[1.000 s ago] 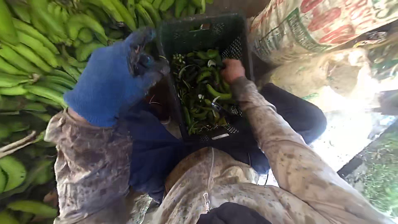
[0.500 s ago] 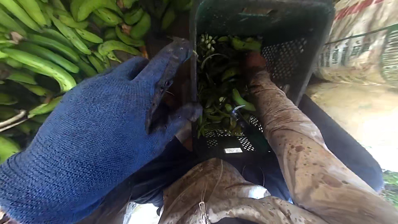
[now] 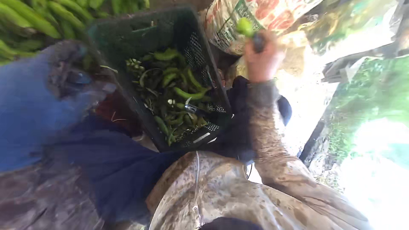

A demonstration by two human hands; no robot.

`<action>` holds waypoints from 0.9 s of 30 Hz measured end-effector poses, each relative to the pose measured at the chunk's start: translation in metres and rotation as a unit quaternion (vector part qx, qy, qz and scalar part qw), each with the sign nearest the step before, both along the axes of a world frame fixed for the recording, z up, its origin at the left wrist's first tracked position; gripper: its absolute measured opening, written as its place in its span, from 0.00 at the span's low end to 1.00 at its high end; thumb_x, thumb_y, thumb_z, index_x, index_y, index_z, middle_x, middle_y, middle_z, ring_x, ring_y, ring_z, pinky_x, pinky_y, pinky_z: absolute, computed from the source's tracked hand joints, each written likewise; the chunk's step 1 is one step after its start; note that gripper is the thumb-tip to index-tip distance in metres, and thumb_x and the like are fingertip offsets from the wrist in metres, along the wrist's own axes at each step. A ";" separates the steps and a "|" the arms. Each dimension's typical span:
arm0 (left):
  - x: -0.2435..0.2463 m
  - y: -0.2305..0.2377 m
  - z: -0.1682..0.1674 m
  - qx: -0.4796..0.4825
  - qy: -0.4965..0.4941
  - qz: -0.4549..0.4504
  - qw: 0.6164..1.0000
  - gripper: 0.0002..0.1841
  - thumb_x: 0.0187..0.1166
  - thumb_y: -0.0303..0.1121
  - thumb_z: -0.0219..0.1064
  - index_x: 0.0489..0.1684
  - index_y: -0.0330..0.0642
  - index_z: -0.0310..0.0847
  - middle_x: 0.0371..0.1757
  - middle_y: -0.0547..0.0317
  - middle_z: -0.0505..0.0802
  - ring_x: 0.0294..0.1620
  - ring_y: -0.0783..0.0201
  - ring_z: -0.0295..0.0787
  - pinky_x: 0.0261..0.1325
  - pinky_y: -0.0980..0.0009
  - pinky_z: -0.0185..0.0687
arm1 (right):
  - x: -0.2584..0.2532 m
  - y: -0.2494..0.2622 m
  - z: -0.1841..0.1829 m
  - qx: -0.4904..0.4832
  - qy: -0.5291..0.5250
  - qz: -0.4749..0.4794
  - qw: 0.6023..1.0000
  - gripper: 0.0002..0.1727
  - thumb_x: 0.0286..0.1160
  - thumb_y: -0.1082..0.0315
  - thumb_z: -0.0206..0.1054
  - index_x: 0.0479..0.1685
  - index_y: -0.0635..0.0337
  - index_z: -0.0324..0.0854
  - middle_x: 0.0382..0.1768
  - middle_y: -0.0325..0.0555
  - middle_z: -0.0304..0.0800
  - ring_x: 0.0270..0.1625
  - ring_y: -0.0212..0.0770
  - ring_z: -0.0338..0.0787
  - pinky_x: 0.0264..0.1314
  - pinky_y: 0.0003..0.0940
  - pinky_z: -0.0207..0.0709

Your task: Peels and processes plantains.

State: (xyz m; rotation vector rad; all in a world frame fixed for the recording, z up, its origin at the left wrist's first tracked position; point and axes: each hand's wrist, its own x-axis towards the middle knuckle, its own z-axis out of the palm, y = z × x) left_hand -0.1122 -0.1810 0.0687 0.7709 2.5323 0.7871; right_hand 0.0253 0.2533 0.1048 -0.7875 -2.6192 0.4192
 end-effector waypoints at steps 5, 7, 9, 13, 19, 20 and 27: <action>-0.012 0.012 -0.009 -0.050 0.071 -0.088 0.992 0.39 0.75 0.73 0.57 0.87 0.73 0.60 0.49 0.53 0.92 0.42 0.47 0.92 0.38 0.34 0.84 | 0.062 0.075 0.047 0.046 -0.009 -0.124 0.991 0.30 0.75 0.52 0.68 0.72 0.61 0.80 0.59 0.48 0.91 0.60 0.35 0.90 0.67 0.33 0.81; 0.000 0.019 0.007 -0.061 0.063 -0.058 0.994 0.33 0.77 0.69 0.60 0.77 0.64 0.73 0.46 0.51 0.90 0.42 0.48 0.90 0.41 0.36 0.82 | 0.067 0.069 0.035 0.010 0.042 -0.113 0.993 0.32 0.74 0.52 0.70 0.73 0.64 0.77 0.51 0.43 0.90 0.49 0.28 0.87 0.57 0.26 0.80; 0.007 0.021 0.021 -0.075 0.023 -0.034 0.996 0.29 0.80 0.64 0.61 0.64 0.50 0.80 0.47 0.44 0.89 0.46 0.43 0.88 0.48 0.32 0.77 | 0.062 0.041 0.003 -0.057 0.061 -0.023 0.996 0.27 0.76 0.56 0.69 0.66 0.68 0.80 0.43 0.44 0.90 0.40 0.28 0.87 0.48 0.26 0.82; -0.022 -0.016 -0.030 -0.101 0.080 -0.005 0.992 0.36 0.71 0.81 0.50 0.47 0.59 0.82 0.36 0.58 0.88 0.36 0.55 0.88 0.36 0.38 0.81 | 0.033 -0.064 -0.087 -0.290 -0.169 0.116 0.935 0.20 0.74 0.55 0.74 0.58 0.58 0.89 0.51 0.49 0.95 0.54 0.42 0.94 0.64 0.48 0.86; -0.001 -0.027 -0.006 -0.185 -0.002 0.041 0.982 0.29 0.80 0.70 0.54 0.58 0.58 0.82 0.49 0.55 0.89 0.51 0.55 0.88 0.53 0.40 0.80 | 0.008 -0.198 -0.220 -0.494 -0.397 0.065 0.771 0.24 0.79 0.55 0.72 0.69 0.58 0.83 0.50 0.56 0.89 0.43 0.49 0.88 0.48 0.51 0.83; -0.002 -0.040 -0.020 -0.155 0.036 0.021 0.987 0.28 0.80 0.71 0.53 0.57 0.62 0.81 0.45 0.60 0.89 0.45 0.61 0.89 0.47 0.46 0.84 | 0.006 -0.214 -0.233 -0.481 -0.420 0.065 0.767 0.25 0.79 0.56 0.71 0.71 0.59 0.82 0.59 0.60 0.89 0.55 0.54 0.90 0.60 0.57 0.83; -0.015 -0.059 -0.041 -0.141 0.001 -0.018 0.990 0.41 0.71 0.78 0.55 0.87 0.80 0.57 0.55 0.55 0.90 0.47 0.49 0.91 0.43 0.33 0.83 | -0.002 -0.252 -0.278 -0.387 -0.506 0.080 0.767 0.28 0.84 0.54 0.65 0.76 0.64 0.78 0.76 0.63 0.81 0.80 0.59 0.79 0.82 0.59 0.70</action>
